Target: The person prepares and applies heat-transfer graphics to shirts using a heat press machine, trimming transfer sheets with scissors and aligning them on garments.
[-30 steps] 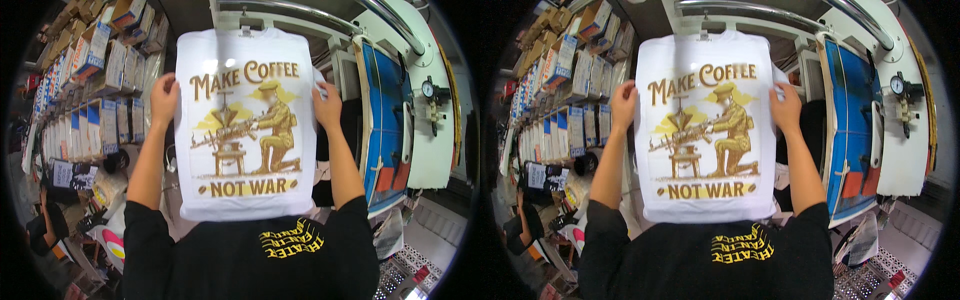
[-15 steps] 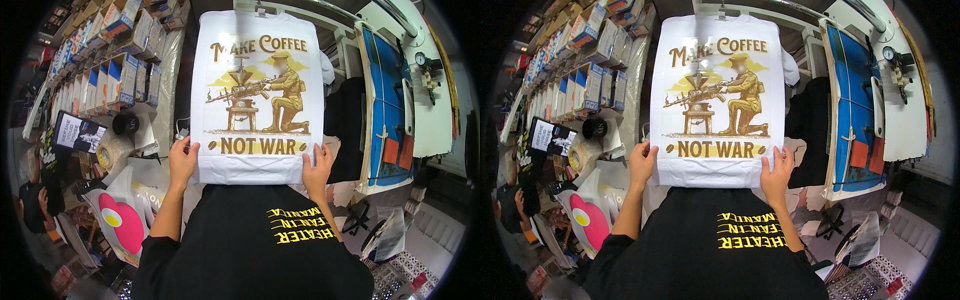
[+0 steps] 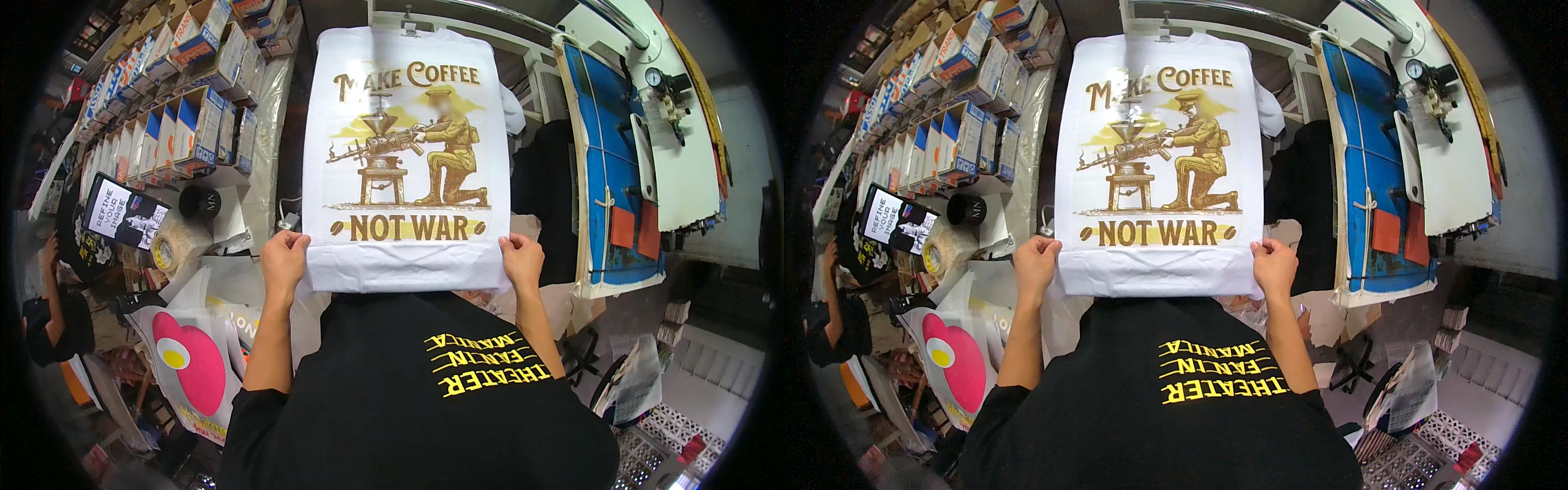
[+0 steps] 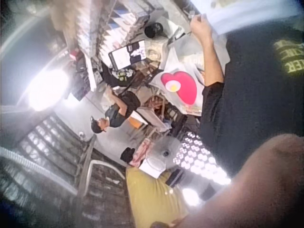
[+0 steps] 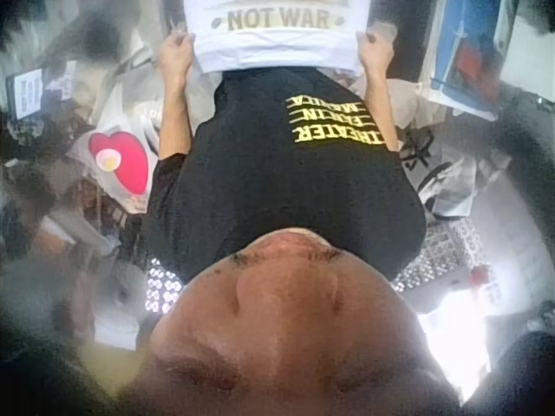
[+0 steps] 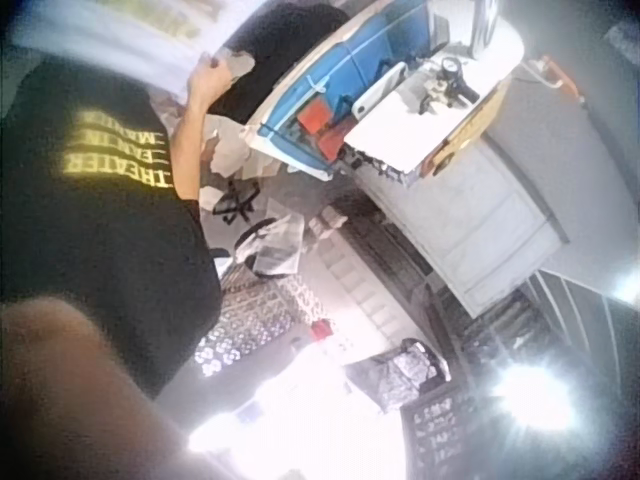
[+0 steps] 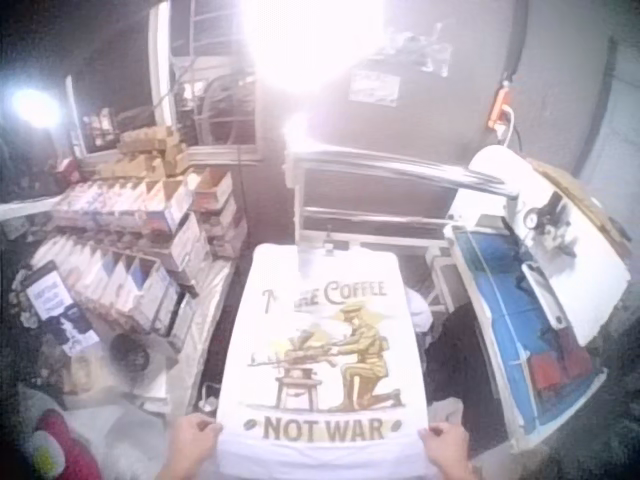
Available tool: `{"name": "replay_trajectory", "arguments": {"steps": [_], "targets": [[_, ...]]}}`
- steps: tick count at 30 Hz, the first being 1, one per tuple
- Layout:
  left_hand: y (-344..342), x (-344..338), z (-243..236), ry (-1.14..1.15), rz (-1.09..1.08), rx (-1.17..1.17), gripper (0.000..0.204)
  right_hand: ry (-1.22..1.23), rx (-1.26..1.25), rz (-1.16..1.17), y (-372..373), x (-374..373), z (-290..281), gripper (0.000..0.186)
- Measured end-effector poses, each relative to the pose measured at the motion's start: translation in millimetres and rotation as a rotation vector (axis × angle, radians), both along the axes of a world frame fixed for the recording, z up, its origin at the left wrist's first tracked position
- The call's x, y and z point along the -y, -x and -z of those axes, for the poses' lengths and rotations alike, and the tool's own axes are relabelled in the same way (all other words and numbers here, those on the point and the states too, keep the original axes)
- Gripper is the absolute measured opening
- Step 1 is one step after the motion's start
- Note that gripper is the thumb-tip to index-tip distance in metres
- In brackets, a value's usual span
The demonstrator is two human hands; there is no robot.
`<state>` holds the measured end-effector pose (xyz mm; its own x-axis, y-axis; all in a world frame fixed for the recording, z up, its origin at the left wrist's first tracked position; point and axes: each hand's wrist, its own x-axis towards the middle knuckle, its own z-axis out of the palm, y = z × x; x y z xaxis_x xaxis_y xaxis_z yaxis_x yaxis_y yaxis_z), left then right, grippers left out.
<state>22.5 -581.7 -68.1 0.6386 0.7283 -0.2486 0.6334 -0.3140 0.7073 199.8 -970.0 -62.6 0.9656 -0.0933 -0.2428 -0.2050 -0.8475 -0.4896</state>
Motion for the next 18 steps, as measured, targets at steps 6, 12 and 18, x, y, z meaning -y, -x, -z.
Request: {"name": "replay_trajectory", "arguments": {"steps": [6, 12, 18], "targets": [[-0.8, -2.2, 0.6, -0.063, 0.084, 0.002, 0.016, -0.04, -0.027, 0.005, 4.8, -2.1, -7.5, 0.028], [-9.5, 1.7, 9.5, -0.549, 0.384, 0.47, 0.016, -0.08, 0.617, -0.425, 20.6, -3.4, 20.8, 0.032], [-14.3, 26.4, 19.7, -0.493, 0.491, 0.51, 0.019, -0.039, 0.635, -0.478, 35.7, -23.6, 25.2, 0.03]]}}
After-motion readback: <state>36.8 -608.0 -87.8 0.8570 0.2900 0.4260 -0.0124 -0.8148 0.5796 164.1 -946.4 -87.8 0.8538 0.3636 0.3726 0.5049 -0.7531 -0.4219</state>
